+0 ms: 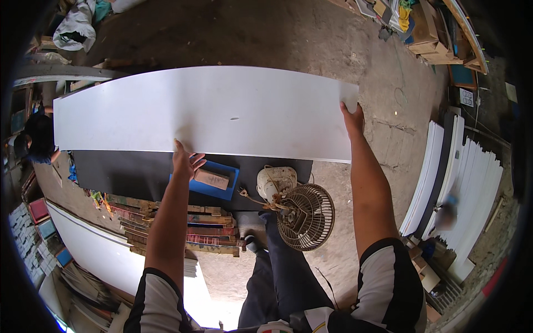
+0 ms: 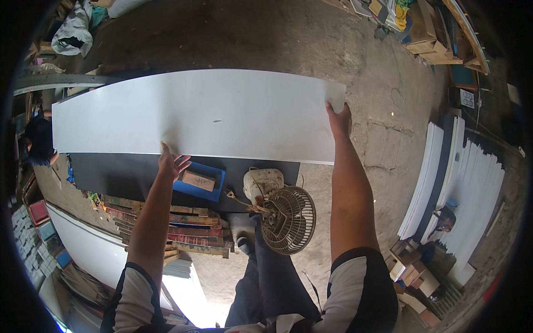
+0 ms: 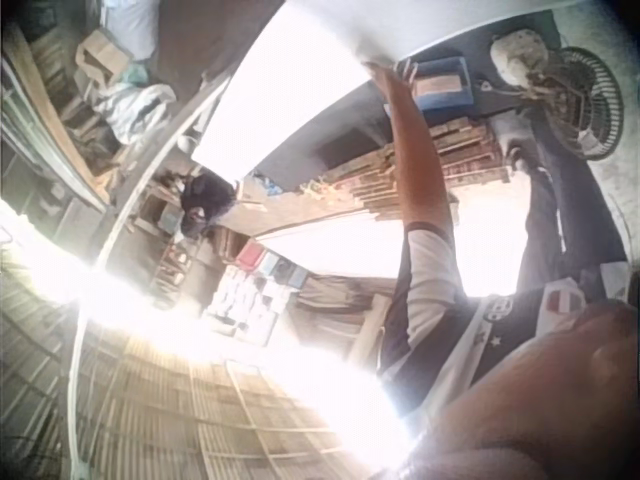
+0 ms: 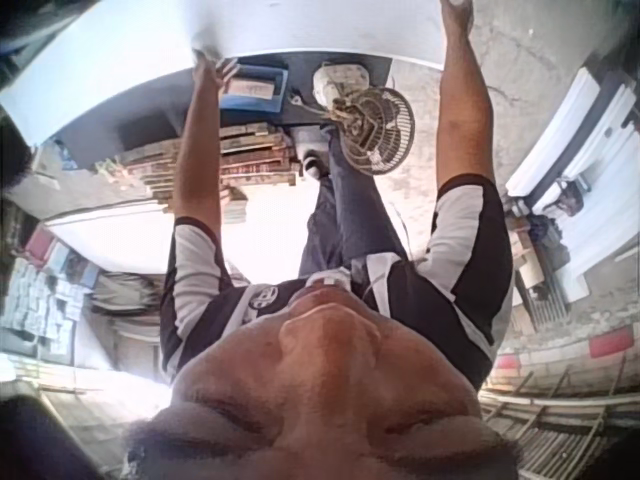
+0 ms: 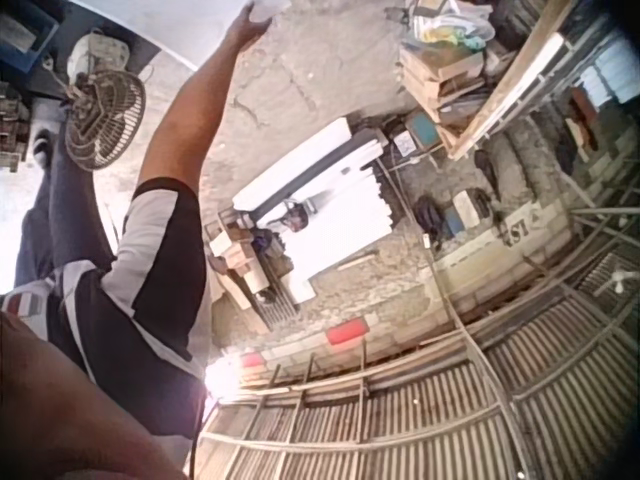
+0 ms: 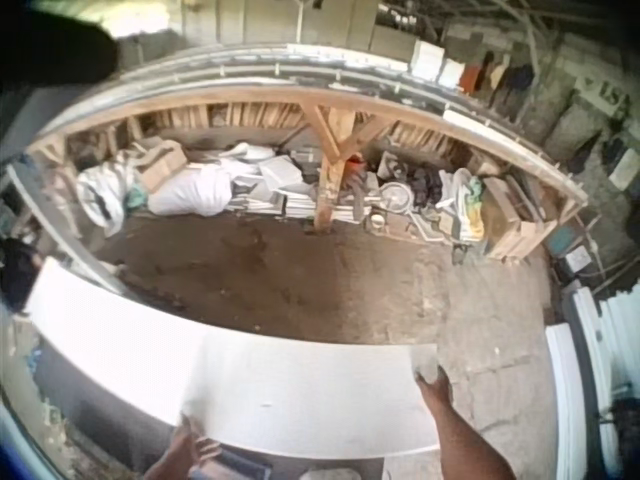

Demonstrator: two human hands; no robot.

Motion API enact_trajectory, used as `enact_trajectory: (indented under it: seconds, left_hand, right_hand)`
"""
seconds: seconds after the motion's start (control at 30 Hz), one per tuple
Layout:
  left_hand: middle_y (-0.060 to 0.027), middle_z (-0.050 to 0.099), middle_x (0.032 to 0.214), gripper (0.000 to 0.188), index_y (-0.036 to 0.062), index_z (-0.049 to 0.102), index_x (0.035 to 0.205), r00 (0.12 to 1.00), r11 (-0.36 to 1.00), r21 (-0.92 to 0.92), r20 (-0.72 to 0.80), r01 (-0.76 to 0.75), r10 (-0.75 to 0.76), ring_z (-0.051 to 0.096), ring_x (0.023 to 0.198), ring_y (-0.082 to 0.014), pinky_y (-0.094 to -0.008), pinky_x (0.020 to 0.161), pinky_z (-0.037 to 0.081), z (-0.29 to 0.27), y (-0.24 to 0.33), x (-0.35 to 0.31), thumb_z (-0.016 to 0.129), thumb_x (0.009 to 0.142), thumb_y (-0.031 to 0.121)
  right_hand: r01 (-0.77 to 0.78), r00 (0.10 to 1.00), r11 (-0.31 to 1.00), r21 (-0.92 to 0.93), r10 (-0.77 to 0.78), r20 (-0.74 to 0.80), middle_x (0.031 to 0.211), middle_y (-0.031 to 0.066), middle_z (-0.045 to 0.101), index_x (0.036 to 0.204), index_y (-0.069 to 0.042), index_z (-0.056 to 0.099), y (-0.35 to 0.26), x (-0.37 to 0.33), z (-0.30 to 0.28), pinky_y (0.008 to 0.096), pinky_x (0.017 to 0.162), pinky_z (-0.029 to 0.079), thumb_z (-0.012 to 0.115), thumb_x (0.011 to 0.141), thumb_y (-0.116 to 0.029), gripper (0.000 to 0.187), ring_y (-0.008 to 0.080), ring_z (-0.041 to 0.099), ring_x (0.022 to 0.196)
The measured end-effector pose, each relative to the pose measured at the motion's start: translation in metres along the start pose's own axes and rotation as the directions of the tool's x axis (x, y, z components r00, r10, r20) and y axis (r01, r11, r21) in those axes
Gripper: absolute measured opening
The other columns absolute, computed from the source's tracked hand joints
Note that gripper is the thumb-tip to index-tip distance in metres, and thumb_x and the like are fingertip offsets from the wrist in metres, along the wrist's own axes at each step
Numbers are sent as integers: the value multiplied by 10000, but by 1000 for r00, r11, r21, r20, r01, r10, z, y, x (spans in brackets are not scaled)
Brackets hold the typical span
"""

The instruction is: The person repeatedly picks up a large white rectangular panel from the floor and places it onto a stack of similar panels on a workbench. The person performs this repetitive lifting and stacking action multiple times throughout the clip.

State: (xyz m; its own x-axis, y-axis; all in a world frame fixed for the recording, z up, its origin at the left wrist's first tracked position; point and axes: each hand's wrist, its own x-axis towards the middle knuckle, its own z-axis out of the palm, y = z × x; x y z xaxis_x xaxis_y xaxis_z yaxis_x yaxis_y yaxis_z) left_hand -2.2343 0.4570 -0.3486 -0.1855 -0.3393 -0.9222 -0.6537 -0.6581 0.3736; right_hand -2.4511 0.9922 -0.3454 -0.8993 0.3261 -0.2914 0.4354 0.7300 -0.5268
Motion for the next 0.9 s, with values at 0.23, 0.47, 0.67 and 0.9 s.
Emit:
enact_trajectory:
  seconds: [0.23,0.47,0.67,0.9]
  left_hand:
    - [-229,500,1458,804,86,389,1516,995,1000,2,-98,-26,27,678,1113,-393,-492,801,639,-7,7,3,419,1001,702]
    - [-221,549,1411,843,91,414,1512,999,1000,-2,-30,-24,24,662,1144,-420,-544,952,567,-15,5,28,450,972,738]
    - [-200,602,1349,843,66,440,1477,997,997,58,50,-60,58,666,1152,-394,-535,959,568,-27,5,42,431,974,742]
    - [-158,628,1344,792,120,458,1475,997,999,-23,65,-35,36,662,1187,-350,-516,969,566,-28,10,47,495,963,722]
  right_hand:
    - [-11,999,1000,-7,11,48,1172,179,723,1238,-90,662,-31,-43,32,482,938,529,751,837,-592,648,374,682,1122]
    - [-42,983,919,391,-31,179,1342,218,638,1485,-87,435,-16,-54,79,482,1037,484,722,897,-500,773,404,612,1247]
    - [-209,956,953,221,152,251,1349,249,625,1461,-73,455,-45,-64,82,499,1050,468,656,924,-533,735,437,592,1263]
    - [-211,946,860,465,59,320,1332,244,634,1478,-50,456,-32,-54,102,456,1043,475,666,944,-472,712,400,612,1244]
